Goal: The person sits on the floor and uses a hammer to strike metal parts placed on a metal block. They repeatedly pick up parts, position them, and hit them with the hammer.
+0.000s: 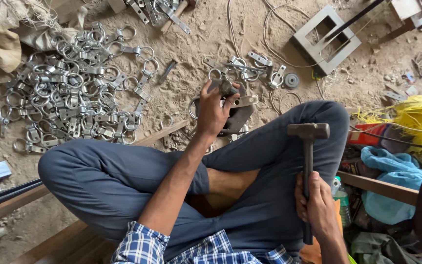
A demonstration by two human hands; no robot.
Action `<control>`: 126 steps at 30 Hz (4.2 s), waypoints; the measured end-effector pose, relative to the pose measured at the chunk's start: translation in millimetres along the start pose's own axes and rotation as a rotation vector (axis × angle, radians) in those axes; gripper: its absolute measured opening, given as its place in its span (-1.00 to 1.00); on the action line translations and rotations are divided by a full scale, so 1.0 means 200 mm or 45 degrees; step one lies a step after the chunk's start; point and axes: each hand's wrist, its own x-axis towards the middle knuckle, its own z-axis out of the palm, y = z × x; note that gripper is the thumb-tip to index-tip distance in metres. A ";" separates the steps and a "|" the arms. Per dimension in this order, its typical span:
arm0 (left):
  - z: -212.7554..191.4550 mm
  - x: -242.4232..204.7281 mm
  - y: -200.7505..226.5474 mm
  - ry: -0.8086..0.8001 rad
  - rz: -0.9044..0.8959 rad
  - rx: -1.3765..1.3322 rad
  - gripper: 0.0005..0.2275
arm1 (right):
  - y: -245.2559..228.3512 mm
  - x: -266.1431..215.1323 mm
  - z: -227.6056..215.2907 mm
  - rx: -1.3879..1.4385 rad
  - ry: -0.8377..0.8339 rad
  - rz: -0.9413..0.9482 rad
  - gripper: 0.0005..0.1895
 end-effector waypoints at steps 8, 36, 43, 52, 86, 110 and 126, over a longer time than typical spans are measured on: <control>0.03 -0.04 0.02 -0.013 0.120 0.080 -0.83 | 0.02 0.01 -0.02 0.052 -0.046 0.028 -0.44; 0.08 -0.01 0.01 -0.018 0.220 0.048 -0.70 | -0.30 0.05 -0.06 -0.827 0.655 -1.044 -0.64; 0.09 -0.02 0.01 0.003 0.238 0.018 -0.71 | -0.13 0.26 0.12 -1.154 0.464 -1.288 -0.83; 0.13 -0.05 -0.02 0.039 0.144 -0.079 -0.72 | 0.02 0.14 -0.04 -0.031 0.179 -0.094 -0.53; 0.13 -0.03 -0.03 -0.035 0.148 0.084 -0.68 | 0.04 -0.04 0.02 0.211 0.036 0.032 -0.55; 0.15 0.00 -0.02 0.063 0.289 0.013 -0.69 | -0.11 0.25 0.02 0.463 -0.167 0.269 -0.59; 0.04 -0.04 0.07 0.131 0.098 0.193 -0.80 | 0.04 0.04 -0.03 0.262 -0.115 -0.044 -0.48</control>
